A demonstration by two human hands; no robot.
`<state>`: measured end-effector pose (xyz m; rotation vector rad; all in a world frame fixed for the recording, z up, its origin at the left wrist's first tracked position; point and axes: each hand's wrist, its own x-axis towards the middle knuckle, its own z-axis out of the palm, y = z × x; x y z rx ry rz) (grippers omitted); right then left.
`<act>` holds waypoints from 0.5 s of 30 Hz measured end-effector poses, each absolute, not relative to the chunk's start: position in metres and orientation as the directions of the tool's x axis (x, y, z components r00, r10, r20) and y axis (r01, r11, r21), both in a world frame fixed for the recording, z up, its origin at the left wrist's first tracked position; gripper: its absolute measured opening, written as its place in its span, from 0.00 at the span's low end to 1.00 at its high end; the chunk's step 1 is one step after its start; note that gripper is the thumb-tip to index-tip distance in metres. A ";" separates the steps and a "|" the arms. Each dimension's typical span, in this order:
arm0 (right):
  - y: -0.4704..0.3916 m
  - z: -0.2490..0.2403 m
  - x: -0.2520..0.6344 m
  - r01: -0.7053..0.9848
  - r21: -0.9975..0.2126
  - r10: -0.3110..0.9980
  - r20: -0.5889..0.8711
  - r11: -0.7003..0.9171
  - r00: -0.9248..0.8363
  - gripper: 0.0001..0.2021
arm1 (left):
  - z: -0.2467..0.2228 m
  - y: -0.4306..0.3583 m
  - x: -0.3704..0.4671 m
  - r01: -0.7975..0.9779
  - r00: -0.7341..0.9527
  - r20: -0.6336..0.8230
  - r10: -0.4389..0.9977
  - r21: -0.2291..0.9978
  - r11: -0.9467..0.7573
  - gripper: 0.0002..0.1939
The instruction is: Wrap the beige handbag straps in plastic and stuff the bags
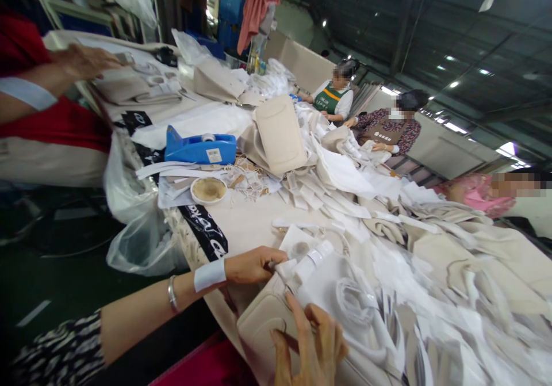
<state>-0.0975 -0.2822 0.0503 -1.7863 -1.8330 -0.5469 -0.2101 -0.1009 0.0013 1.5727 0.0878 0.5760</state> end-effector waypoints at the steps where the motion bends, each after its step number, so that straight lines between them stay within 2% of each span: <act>1: -0.282 0.050 -0.098 0.996 -0.075 0.789 0.614 0.048 0.008 0.17 | 0.001 -0.101 -0.209 -0.288 0.870 0.298 0.392 0.954 -0.085 0.03; 5: -0.280 0.051 -0.097 0.996 -0.068 0.799 0.602 0.065 -0.011 0.18 | 0.001 -0.104 -0.207 -0.306 0.867 0.289 0.406 0.952 -0.024 0.05; 10: -0.278 0.050 -0.098 0.995 -0.073 0.804 0.594 0.067 -0.011 0.18 | 0.004 -0.115 -0.209 -0.318 0.808 0.248 0.535 0.947 0.041 0.04; 15: -0.279 0.050 -0.104 0.986 -0.160 0.809 0.585 0.050 0.054 0.18 | 0.010 -0.132 -0.210 -0.301 0.812 0.152 0.563 0.936 0.181 0.13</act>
